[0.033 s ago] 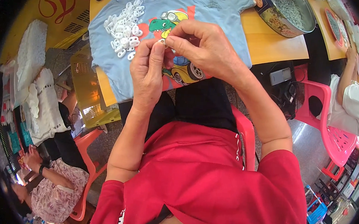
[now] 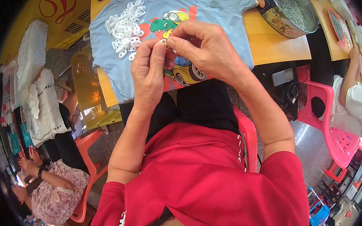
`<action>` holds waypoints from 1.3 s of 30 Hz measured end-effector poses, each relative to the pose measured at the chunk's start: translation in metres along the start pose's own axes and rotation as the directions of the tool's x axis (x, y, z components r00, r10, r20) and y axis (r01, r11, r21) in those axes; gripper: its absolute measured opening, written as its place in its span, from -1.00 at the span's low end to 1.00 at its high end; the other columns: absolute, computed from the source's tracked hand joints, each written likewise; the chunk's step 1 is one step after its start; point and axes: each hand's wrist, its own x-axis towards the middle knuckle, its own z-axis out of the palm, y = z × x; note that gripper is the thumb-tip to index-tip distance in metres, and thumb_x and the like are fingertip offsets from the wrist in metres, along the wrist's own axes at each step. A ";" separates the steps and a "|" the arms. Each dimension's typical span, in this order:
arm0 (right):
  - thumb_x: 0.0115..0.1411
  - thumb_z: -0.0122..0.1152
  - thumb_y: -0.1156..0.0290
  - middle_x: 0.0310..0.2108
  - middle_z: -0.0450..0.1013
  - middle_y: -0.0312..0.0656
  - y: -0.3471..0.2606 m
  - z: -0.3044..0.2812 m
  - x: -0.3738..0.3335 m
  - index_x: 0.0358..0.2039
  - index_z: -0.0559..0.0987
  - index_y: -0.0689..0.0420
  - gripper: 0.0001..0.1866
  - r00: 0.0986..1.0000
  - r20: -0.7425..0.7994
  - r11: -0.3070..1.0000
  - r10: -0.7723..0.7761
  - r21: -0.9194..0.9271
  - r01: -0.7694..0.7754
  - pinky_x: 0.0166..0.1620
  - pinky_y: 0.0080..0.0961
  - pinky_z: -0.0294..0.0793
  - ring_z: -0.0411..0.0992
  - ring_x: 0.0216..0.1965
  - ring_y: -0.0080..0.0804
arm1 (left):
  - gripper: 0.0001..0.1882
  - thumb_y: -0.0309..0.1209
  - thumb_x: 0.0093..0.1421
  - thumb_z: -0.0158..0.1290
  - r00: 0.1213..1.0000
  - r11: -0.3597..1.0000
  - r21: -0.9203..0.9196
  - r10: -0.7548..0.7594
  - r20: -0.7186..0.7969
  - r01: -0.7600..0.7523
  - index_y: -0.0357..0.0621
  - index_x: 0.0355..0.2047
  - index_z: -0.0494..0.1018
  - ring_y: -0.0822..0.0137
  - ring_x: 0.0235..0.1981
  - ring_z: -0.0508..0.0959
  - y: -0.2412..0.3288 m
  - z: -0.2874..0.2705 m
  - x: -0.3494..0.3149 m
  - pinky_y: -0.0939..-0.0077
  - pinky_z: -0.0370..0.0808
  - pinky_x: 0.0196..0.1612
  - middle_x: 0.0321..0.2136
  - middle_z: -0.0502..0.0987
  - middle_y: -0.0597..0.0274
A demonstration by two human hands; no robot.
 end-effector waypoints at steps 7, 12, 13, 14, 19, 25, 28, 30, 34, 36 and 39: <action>0.25 0.16 0.47 -0.43 0.47 -0.28 0.005 0.010 0.002 -0.33 0.54 0.29 -0.88 0.952 -0.081 0.917 -0.294 -0.304 0.258 -0.33 -0.66 0.42 0.40 -0.41 -0.65 | -0.80 -0.34 0.39 -0.08 0.996 1.000 -0.016 0.001 -0.084 -0.003 -0.22 -0.27 0.43 0.63 -0.51 0.35 -0.001 0.005 0.002 0.71 0.33 -0.42 -0.52 0.44 0.43; 0.26 0.17 0.44 -0.46 0.47 -0.29 -0.002 0.014 0.005 -0.33 0.55 0.29 -0.85 0.969 -0.116 0.946 -0.216 -0.270 0.178 -0.33 -0.65 0.43 0.40 -0.42 -0.65 | -0.81 -0.34 0.40 -0.10 0.995 0.990 -0.140 -0.038 -0.094 0.025 -0.20 -0.28 0.41 0.62 -0.52 0.37 -0.002 0.004 0.006 0.72 0.35 -0.44 -0.51 0.45 0.40; 0.27 0.16 0.43 -0.46 0.47 -0.29 -0.003 0.013 0.005 -0.31 0.55 0.30 -0.84 0.977 -0.101 0.954 -0.186 -0.256 0.156 -0.33 -0.64 0.44 0.41 -0.42 -0.66 | -0.81 -0.36 0.40 -0.10 0.995 0.981 -0.192 -0.057 -0.080 0.040 -0.20 -0.29 0.40 0.62 -0.53 0.38 -0.002 0.003 0.007 0.72 0.36 -0.45 -0.52 0.45 0.39; 0.29 0.15 0.42 -0.47 0.47 -0.30 -0.003 0.011 0.004 -0.30 0.55 0.30 -0.82 0.984 -0.086 0.962 -0.156 -0.240 0.132 -0.32 -0.64 0.44 0.41 -0.41 -0.66 | -0.81 -0.36 0.40 -0.10 0.996 0.981 -0.189 -0.052 -0.077 0.036 -0.20 -0.29 0.40 0.62 -0.53 0.38 0.000 0.002 0.007 0.72 0.36 -0.45 -0.52 0.45 0.39; 0.32 0.11 0.38 -0.45 0.47 -0.29 -0.008 -0.007 -0.001 -0.27 0.55 0.31 -0.79 0.994 -0.008 0.989 -0.107 -0.104 0.106 -0.32 -0.63 0.44 0.42 -0.41 -0.62 | -0.79 -0.32 0.40 -0.11 0.991 0.952 -0.277 -0.131 0.018 0.131 -0.19 -0.29 0.39 0.57 -0.51 0.43 0.011 -0.002 0.003 0.69 0.40 -0.43 -0.49 0.49 0.32; 0.31 0.08 0.39 -0.43 0.47 -0.15 -0.027 -0.018 -0.004 -0.25 0.52 0.28 -0.81 0.939 0.100 0.806 -0.330 -0.487 0.335 -0.29 -0.47 0.43 0.46 -0.40 -0.32 | -0.78 -0.31 0.41 -0.11 0.981 0.931 -0.312 -0.168 0.101 0.192 -0.21 -0.30 0.38 0.55 -0.52 0.45 0.022 -0.001 0.001 0.65 0.42 -0.44 -0.49 0.49 0.28; 0.28 0.10 0.39 -0.40 0.46 -0.06 -0.032 -0.019 -0.003 -0.22 0.50 0.27 -0.81 0.911 0.184 0.701 -0.369 -0.589 0.403 -0.29 -0.36 0.42 0.47 -0.36 -0.12 | -0.78 -0.31 0.40 -0.11 0.983 0.946 -0.270 -0.158 0.096 0.178 -0.20 -0.29 0.39 0.56 -0.54 0.44 0.021 -0.004 -0.001 0.68 0.41 -0.47 -0.50 0.49 0.30; 0.27 0.12 0.39 -0.38 0.46 -0.03 -0.031 -0.020 -0.003 -0.21 0.49 0.26 -0.81 0.908 0.216 0.673 -0.360 -0.614 0.413 -0.28 -0.31 0.42 0.46 -0.33 -0.04 | -0.78 -0.30 0.41 -0.11 0.983 0.957 -0.234 -0.150 0.102 0.170 -0.19 -0.28 0.39 0.55 -0.53 0.44 0.019 -0.007 -0.002 0.67 0.38 -0.47 -0.49 0.48 0.29; 0.25 0.14 0.39 -0.37 0.46 -0.02 -0.029 -0.020 -0.004 -0.20 0.48 0.26 -0.80 0.908 0.249 0.667 -0.338 -0.617 0.418 -0.28 -0.29 0.42 0.46 -0.32 0.00 | -0.78 -0.30 0.41 -0.12 0.986 0.984 -0.118 -0.118 0.122 0.132 -0.18 -0.28 0.39 0.58 -0.53 0.39 0.024 -0.009 -0.006 0.69 0.32 -0.49 -0.49 0.45 0.33; 0.25 0.14 0.40 -0.37 0.46 -0.02 -0.027 -0.019 -0.005 -0.20 0.48 0.26 -0.80 0.902 0.262 0.670 -0.343 -0.605 0.431 -0.28 -0.29 0.42 0.45 -0.32 0.00 | -0.78 -0.30 0.40 -0.11 0.991 0.990 -0.109 -0.083 0.107 0.094 -0.18 -0.32 0.39 0.61 -0.56 0.34 0.025 -0.007 -0.006 0.71 0.27 -0.52 -0.53 0.42 0.38; 0.25 0.13 0.41 -0.38 0.45 -0.04 -0.023 -0.017 -0.005 -0.21 0.48 0.26 -0.81 0.887 0.273 0.693 -0.372 -0.554 0.461 -0.29 -0.28 0.41 0.44 -0.33 0.00 | -0.77 -0.31 0.40 -0.09 0.995 0.993 -0.097 -0.056 0.088 0.064 -0.18 -0.35 0.38 0.65 -0.59 0.28 0.026 -0.005 -0.008 0.72 0.22 -0.55 -0.58 0.37 0.44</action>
